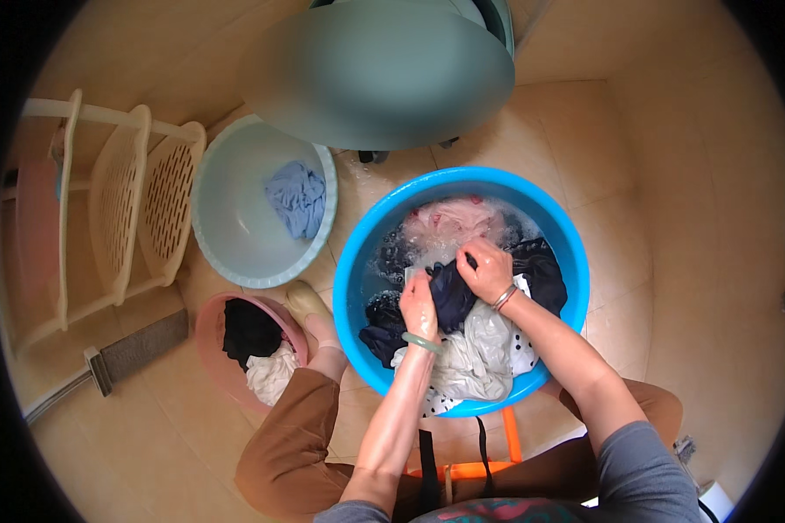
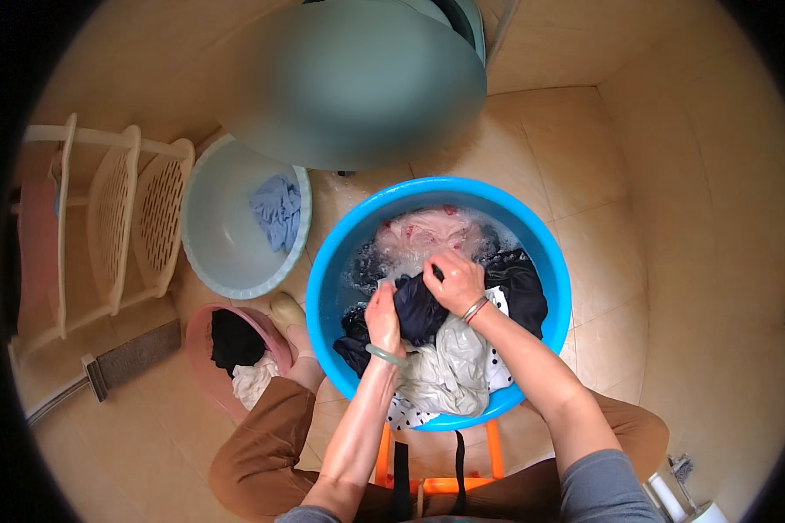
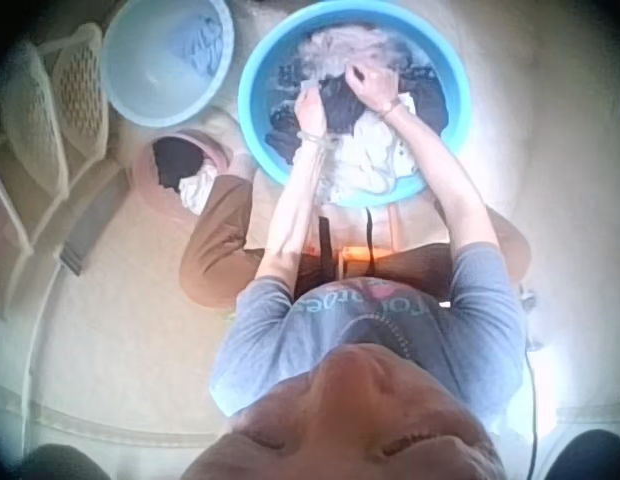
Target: The person sits on a small stool and hand-washes clothes in a blue basin filled with water. They repeatedly submerge, scrub, and wring out various garments, including dark and light-colored items, before placing them into a pink basin.
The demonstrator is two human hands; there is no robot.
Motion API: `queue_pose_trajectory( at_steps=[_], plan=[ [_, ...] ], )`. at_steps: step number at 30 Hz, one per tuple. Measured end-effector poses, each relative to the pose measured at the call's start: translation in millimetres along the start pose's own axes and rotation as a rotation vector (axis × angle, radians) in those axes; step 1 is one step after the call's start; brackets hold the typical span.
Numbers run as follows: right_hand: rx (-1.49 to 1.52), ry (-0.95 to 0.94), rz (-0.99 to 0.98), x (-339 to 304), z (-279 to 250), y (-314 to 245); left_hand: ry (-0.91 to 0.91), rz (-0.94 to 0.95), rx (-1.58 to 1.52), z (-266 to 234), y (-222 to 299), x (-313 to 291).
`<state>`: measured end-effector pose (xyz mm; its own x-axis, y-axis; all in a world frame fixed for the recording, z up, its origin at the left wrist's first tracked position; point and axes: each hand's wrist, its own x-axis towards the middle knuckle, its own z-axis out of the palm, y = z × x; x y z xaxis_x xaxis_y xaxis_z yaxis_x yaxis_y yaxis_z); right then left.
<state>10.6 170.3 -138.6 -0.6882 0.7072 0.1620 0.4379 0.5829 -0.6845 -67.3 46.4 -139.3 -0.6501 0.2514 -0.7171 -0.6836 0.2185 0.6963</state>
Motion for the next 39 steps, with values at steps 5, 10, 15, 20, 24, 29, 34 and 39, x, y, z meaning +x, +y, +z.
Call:
queue_pose_trajectory(
  at_steps=[5,10,15,20,24,29,34,39],
  plan=[
    [-0.179,-0.064,0.034,2.3,1.3,16.8,-0.019,0.594,0.490,-12.6,16.9,24.2],
    [-0.340,-0.420,-0.179,-15.4,22.8,34.3,-0.120,0.642,1.294,-12.1,-12.9,44.4],
    [-0.287,-0.667,0.135,-0.7,49.5,61.8,-0.104,0.724,1.584,-2.1,-27.8,77.4],
    [-0.287,-0.778,0.443,16.6,56.7,62.6,-0.231,0.426,1.352,16.3,-5.2,107.9],
    [0.377,-0.362,0.527,11.4,29.4,27.9,-0.019,0.457,0.428,5.7,-3.8,69.7],
    [0.712,-0.281,0.154,3.1,-49.7,-50.8,-0.177,-0.099,-0.492,11.2,29.0,-6.6],
    [0.332,-0.545,-0.174,-33.5,-94.4,-120.2,-0.670,-0.496,-0.779,12.5,43.6,-20.2],
    [-0.070,-0.291,-0.307,-42.0,-72.7,-125.3,-0.684,-0.462,-0.786,9.0,-6.2,-19.6]
  ],
)
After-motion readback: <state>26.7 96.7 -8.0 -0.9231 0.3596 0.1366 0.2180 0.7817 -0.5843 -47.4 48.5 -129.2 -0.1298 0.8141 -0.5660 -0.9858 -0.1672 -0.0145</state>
